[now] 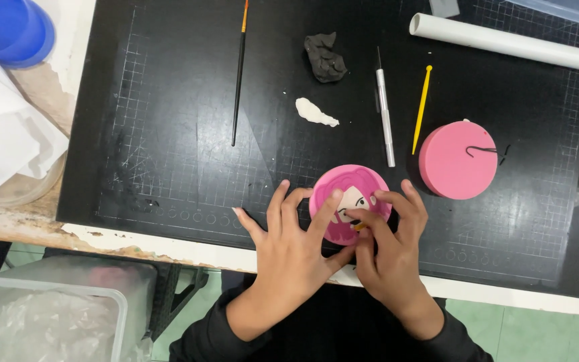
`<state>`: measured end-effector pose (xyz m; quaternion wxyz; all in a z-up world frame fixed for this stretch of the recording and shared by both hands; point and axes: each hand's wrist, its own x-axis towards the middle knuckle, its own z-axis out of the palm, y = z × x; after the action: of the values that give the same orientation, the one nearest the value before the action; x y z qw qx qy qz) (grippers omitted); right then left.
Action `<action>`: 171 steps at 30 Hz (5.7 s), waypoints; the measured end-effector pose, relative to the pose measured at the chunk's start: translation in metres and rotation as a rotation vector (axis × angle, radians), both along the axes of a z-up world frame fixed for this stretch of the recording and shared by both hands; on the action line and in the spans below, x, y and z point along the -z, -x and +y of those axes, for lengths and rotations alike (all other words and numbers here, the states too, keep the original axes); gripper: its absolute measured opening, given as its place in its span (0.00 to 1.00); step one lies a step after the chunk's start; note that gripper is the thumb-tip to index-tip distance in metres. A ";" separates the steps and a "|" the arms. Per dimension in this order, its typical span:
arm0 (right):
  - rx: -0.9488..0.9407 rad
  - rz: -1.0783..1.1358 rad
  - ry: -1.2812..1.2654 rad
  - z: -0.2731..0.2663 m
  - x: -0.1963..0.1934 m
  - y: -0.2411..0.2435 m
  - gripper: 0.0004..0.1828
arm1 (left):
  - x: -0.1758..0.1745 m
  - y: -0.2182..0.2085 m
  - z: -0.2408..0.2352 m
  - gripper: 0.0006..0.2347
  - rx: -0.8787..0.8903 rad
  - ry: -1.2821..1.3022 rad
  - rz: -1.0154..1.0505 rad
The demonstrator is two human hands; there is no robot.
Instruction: The person shapes small pieces of white and black clay by hand and attaches them to a pink circular base featuring a cartoon face. They use a yellow sculpting tool to refine the details of the clay figure. Finally, the person places the completed clay figure into a plastic storage container filled with similar items.
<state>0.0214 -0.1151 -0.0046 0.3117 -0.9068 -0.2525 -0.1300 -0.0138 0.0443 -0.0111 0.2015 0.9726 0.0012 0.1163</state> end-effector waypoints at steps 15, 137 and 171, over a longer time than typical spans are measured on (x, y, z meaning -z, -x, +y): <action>0.036 -0.180 0.147 -0.001 0.009 0.006 0.18 | 0.005 0.001 -0.001 0.42 -0.006 -0.041 0.013; 0.157 0.617 0.453 -0.019 -0.061 -0.198 0.11 | 0.015 -0.001 0.025 0.10 -0.016 0.188 -0.370; 0.189 0.736 0.699 -0.002 -0.073 -0.198 0.10 | 0.020 -0.002 0.022 0.04 -0.005 0.176 -0.453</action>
<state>0.2195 -0.1166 0.0685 0.0450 -0.9612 -0.0715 0.2624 -0.0116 0.0667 -0.0312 0.2806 0.9003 -0.0317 0.3314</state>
